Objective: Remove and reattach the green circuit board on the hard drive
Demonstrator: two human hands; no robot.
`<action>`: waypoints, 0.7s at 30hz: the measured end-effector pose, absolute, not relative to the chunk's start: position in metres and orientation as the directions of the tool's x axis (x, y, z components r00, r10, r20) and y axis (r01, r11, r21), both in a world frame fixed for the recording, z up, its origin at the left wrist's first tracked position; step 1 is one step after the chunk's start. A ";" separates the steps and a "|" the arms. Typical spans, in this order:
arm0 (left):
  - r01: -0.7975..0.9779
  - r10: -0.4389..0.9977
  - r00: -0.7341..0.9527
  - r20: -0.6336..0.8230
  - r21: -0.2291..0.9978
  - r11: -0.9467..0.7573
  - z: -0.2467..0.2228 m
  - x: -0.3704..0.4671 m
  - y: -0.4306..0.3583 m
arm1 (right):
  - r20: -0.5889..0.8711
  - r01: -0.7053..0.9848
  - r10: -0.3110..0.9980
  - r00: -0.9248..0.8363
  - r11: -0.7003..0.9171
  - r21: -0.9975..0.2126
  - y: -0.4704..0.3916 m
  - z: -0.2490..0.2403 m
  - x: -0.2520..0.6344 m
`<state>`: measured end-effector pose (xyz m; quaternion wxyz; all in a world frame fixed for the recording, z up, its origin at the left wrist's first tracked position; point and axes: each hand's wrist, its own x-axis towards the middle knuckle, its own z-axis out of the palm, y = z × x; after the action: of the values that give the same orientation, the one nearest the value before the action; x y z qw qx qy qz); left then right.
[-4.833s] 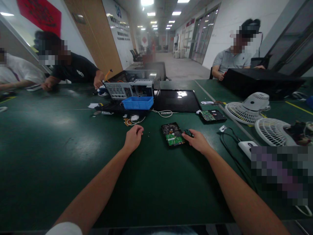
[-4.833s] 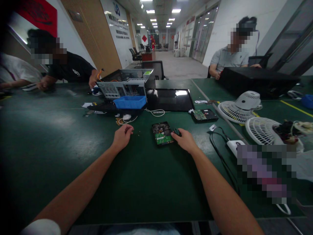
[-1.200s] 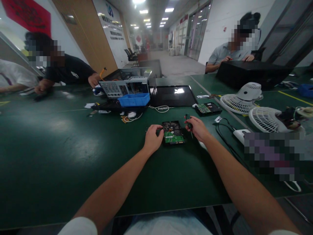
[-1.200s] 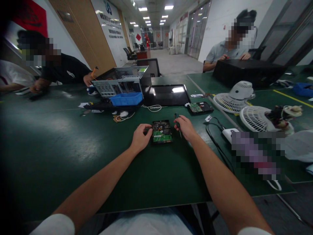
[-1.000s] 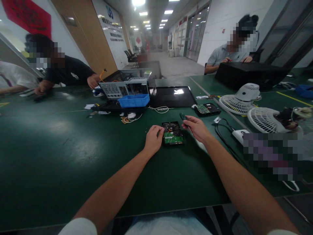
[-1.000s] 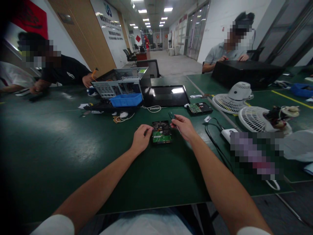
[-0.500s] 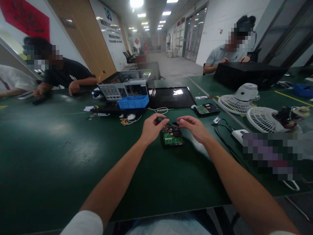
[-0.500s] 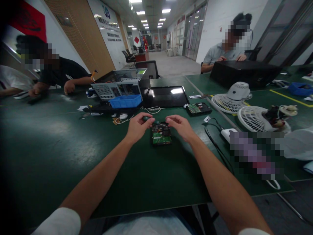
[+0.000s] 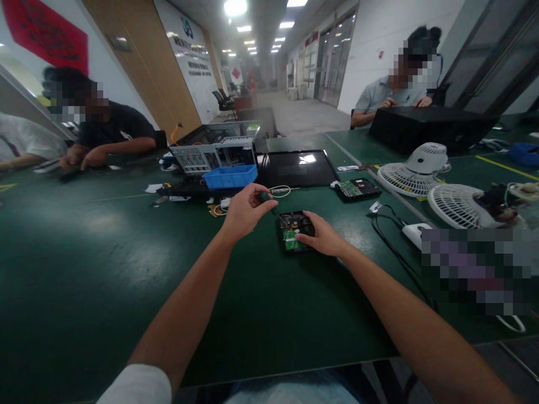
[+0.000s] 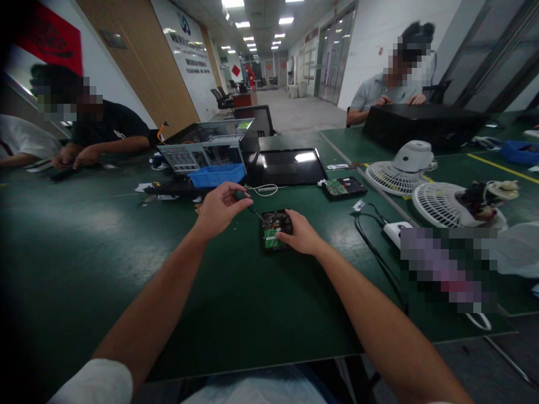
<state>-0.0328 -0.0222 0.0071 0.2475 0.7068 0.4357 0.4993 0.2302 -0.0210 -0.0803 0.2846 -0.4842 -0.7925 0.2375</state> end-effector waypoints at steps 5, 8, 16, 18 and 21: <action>0.439 0.860 0.149 0.489 0.746 -0.500 0.000 -0.026 -0.021 | 0.233 0.610 0.900 -0.368 0.423 -0.670 -0.016 -0.085 0.231; 0.446 0.863 0.149 0.482 0.746 -0.494 -0.003 -0.023 -0.022 | 0.229 0.619 0.909 -0.348 0.406 -0.672 -0.015 -0.085 0.229; 0.453 0.865 0.091 0.493 0.753 -0.477 -0.012 -0.022 -0.018 | 0.224 0.632 0.915 -0.337 0.396 -0.666 -0.016 -0.085 0.229; 0.448 0.864 0.081 0.497 0.756 -0.477 -0.014 -0.022 -0.017 | 0.233 0.627 0.912 -0.339 0.403 -0.666 -0.016 -0.085 0.229; 0.470 0.860 0.082 0.504 0.741 -0.479 -0.015 -0.021 -0.018 | 0.238 0.623 0.909 -0.343 0.409 -0.667 -0.016 -0.086 0.229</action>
<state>-0.0207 -0.0178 -0.0149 0.1998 0.7079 0.4695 0.4884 0.2290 -0.0157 -0.0855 0.3000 -0.4883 -0.7841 0.2383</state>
